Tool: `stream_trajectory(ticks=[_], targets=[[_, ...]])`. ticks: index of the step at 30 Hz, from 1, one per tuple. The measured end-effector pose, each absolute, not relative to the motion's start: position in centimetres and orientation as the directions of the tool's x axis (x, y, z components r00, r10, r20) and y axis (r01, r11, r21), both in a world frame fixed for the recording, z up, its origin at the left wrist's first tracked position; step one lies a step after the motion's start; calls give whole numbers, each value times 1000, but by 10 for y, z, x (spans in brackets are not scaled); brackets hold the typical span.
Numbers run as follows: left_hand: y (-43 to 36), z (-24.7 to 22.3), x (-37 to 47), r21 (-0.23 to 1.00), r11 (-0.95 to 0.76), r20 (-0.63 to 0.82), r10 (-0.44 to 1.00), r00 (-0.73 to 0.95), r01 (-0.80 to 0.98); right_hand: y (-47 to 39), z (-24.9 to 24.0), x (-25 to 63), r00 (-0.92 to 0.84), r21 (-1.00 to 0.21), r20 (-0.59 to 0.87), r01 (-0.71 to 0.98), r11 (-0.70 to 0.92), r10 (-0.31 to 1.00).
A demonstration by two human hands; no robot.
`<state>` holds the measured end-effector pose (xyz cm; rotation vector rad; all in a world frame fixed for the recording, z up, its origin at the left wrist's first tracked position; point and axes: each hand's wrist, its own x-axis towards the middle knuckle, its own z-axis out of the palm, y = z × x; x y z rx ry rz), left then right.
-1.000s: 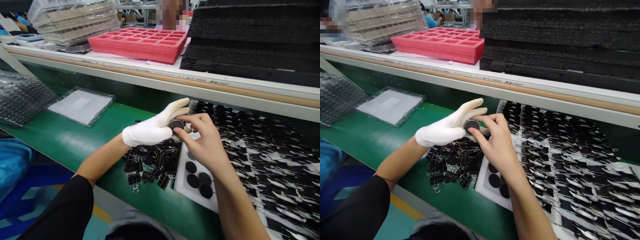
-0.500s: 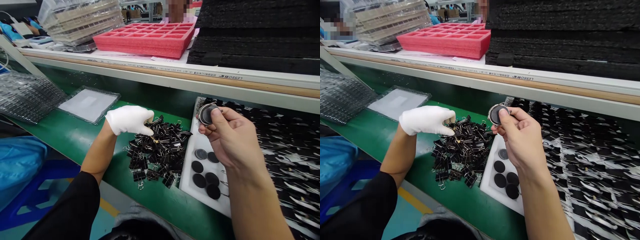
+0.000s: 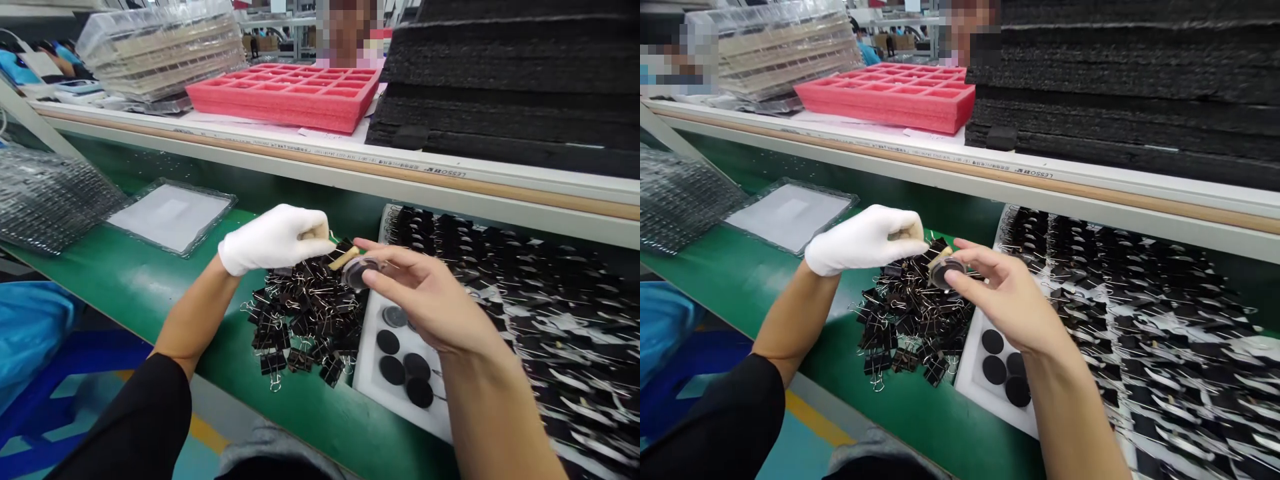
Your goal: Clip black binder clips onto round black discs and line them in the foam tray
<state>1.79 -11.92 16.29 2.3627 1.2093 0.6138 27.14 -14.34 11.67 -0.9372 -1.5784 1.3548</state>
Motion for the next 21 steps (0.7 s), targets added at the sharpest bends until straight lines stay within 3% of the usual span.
stream_trajectory(ticks=[4,7,12,21], targets=[[-127,158,38,622,-527,309,844,438,579,-147,117,265,-336,-970,234,-20,242,912],[-127,156,40,578,-517,347,856,383,631,-151,123,270,-380,-963,251,-5,270,890],[-130,152,40,593,-514,156,828,538,619,-154,133,286,-455,-949,250,59,309,855],[-137,151,52,657,-501,65,782,620,563,-151,134,292,-486,-951,261,18,308,834]])
